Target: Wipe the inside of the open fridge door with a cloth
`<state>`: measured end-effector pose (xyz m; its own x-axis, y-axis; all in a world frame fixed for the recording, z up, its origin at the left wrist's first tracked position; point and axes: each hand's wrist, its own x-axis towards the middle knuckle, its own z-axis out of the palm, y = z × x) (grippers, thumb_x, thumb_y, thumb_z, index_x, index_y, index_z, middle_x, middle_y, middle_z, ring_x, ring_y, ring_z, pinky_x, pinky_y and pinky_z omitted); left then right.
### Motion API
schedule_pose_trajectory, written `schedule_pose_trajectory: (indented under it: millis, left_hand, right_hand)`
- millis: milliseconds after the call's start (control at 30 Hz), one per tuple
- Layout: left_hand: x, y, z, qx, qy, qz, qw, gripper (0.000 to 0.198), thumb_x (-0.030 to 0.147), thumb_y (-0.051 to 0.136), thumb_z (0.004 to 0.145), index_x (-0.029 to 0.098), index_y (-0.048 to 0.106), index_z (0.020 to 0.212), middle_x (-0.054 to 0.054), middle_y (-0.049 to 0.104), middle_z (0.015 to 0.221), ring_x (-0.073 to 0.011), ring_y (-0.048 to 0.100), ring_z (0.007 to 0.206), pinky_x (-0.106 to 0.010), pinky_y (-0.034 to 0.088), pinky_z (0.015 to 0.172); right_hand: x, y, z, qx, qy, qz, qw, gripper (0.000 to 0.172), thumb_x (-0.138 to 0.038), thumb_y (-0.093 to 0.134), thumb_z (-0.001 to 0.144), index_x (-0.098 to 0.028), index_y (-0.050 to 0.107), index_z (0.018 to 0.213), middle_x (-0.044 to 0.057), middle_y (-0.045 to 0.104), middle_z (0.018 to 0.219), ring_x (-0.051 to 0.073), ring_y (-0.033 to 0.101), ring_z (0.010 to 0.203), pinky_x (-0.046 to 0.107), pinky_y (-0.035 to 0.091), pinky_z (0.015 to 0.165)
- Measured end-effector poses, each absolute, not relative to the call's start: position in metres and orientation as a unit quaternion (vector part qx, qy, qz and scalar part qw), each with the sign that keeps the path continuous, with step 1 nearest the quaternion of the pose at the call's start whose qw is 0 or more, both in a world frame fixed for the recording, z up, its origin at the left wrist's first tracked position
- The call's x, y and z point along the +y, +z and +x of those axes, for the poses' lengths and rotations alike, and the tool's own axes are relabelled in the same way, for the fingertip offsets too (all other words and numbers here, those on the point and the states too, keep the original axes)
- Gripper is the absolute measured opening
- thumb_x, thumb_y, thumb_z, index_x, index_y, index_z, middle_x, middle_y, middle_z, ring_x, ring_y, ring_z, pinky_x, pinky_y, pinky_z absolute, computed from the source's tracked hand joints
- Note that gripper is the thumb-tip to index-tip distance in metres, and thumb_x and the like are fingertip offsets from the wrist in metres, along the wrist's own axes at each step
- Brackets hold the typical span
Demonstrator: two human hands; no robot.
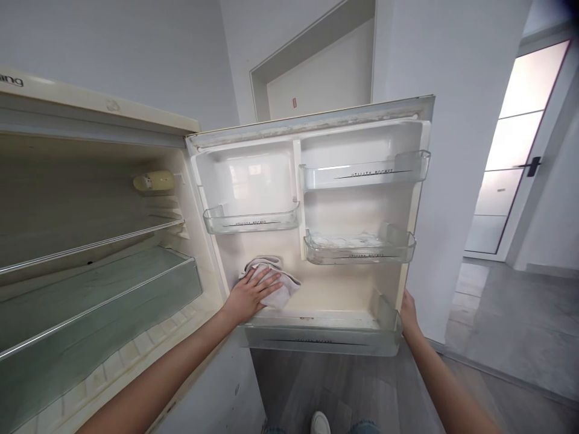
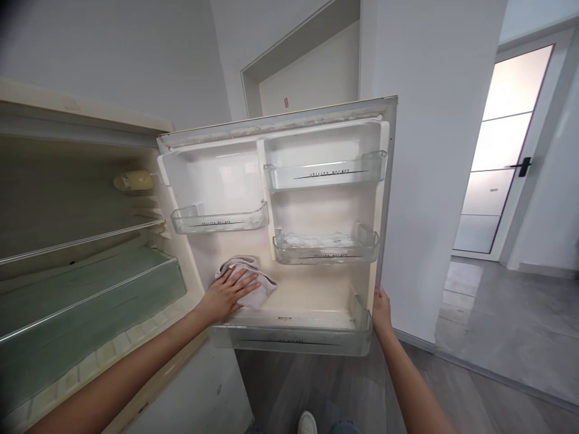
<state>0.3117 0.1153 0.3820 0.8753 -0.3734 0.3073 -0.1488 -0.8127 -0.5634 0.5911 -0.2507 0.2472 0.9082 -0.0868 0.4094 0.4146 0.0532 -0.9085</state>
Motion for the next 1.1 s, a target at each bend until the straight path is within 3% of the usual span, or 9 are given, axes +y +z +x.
schedule_pose_trajectory:
  millis: [167, 267, 433, 500, 733, 833, 933, 1000, 1100]
  left_hand:
    - [0.124, 0.379, 0.311, 0.205, -0.141, -0.928, 0.278, 0.060, 0.042, 0.043, 0.094, 0.038, 0.021, 0.149, 0.011, 0.038, 0.157, -0.0158, 0.038, 0.144, -0.034, 0.041, 0.098]
    - [0.120, 0.390, 0.314, 0.209, -0.122, -0.928, 0.283, 0.061, 0.037, 0.045, 0.093, 0.040, 0.020, 0.149, 0.013, 0.038, 0.157, -0.0112, 0.036, 0.144, -0.030, 0.043, 0.090]
    - [0.096, 0.424, 0.335, 0.172, -0.226, -0.917, 0.279, 0.063, 0.042, 0.037, 0.095, 0.037, 0.008, 0.151, 0.006, 0.035, 0.160, -0.0209, 0.029, 0.149, -0.043, 0.022, 0.120]
    - [0.084, 0.431, 0.346, 0.152, -0.255, -0.916, 0.270, 0.063, 0.044, 0.036, 0.095, 0.037, 0.009, 0.152, 0.004, 0.037, 0.159, -0.0240, 0.029, 0.148, -0.049, 0.018, 0.122]
    - [0.075, 0.414, 0.352, 0.147, -0.260, -0.921, 0.248, 0.065, 0.043, 0.038, 0.094, 0.037, 0.008, 0.151, 0.002, 0.036, 0.160, -0.0275, 0.028, 0.149, -0.053, 0.020, 0.121]
    - [0.085, 0.398, 0.344, 0.212, -0.227, -0.917, 0.251, 0.062, 0.037, 0.036, 0.096, 0.041, 0.007, 0.150, 0.009, 0.035, 0.159, -0.0197, 0.032, 0.148, -0.042, 0.029, 0.117]
    - [0.093, 0.384, 0.338, 0.246, -0.189, -0.920, 0.238, 0.059, 0.032, 0.034, 0.096, 0.044, 0.012, 0.149, 0.015, 0.036, 0.157, -0.0116, 0.037, 0.144, -0.028, 0.045, 0.096]
    - [0.092, 0.381, 0.338, 0.243, -0.170, -0.927, 0.230, 0.058, 0.030, 0.032, 0.096, 0.044, 0.015, 0.149, 0.016, 0.034, 0.157, -0.0110, 0.036, 0.145, -0.028, 0.046, 0.092]
    - [0.078, 0.389, 0.345, 0.236, -0.156, -0.934, 0.220, 0.058, 0.034, 0.032, 0.097, 0.039, 0.011, 0.150, 0.011, 0.033, 0.159, -0.0126, 0.031, 0.148, -0.031, 0.042, 0.099]
  right_hand:
    - [-0.251, 0.249, 0.589, -0.095, -0.139, -0.657, 0.734, 0.050, -0.069, 0.059, 0.064, -0.021, 0.061, 0.077, 0.007, 0.065, 0.072, 0.024, 0.059, 0.072, 0.038, 0.049, 0.067]
    - [-0.250, 0.249, 0.589, -0.085, -0.143, -0.655, 0.737, 0.051, -0.069, 0.058, 0.063, -0.021, 0.062, 0.079, 0.006, 0.064, 0.072, 0.026, 0.060, 0.077, 0.038, 0.049, 0.067]
    - [-0.247, 0.252, 0.587, -0.085, -0.158, -0.652, 0.736, 0.054, -0.075, 0.057, 0.061, -0.023, 0.058, 0.073, 0.006, 0.064, 0.071, 0.026, 0.061, 0.079, 0.037, 0.049, 0.068]
    - [-0.247, 0.254, 0.585, -0.097, -0.155, -0.648, 0.739, 0.056, -0.077, 0.056, 0.062, -0.022, 0.058, 0.072, 0.006, 0.065, 0.071, 0.025, 0.061, 0.078, 0.038, 0.050, 0.069]
    - [-0.246, 0.260, 0.577, -0.113, -0.156, -0.648, 0.737, 0.058, -0.078, 0.053, 0.066, -0.021, 0.060, 0.076, 0.005, 0.065, 0.070, 0.023, 0.060, 0.072, 0.036, 0.050, 0.064]
    - [-0.246, 0.261, 0.574, -0.113, -0.144, -0.646, 0.741, 0.058, -0.077, 0.054, 0.066, -0.020, 0.060, 0.078, 0.005, 0.066, 0.074, 0.022, 0.058, 0.072, 0.035, 0.048, 0.064]
    - [-0.247, 0.263, 0.570, -0.104, -0.144, -0.652, 0.737, 0.058, -0.076, 0.055, 0.066, -0.020, 0.061, 0.080, 0.006, 0.066, 0.076, 0.023, 0.059, 0.075, 0.035, 0.048, 0.066]
    - [-0.247, 0.264, 0.568, -0.099, -0.148, -0.653, 0.736, 0.058, -0.076, 0.053, 0.067, -0.020, 0.062, 0.081, 0.006, 0.067, 0.077, 0.023, 0.060, 0.075, 0.035, 0.048, 0.066]
    - [-0.246, 0.265, 0.566, -0.096, -0.153, -0.648, 0.740, 0.061, -0.078, 0.052, 0.068, -0.019, 0.062, 0.082, 0.006, 0.066, 0.076, 0.022, 0.060, 0.074, 0.035, 0.048, 0.066]
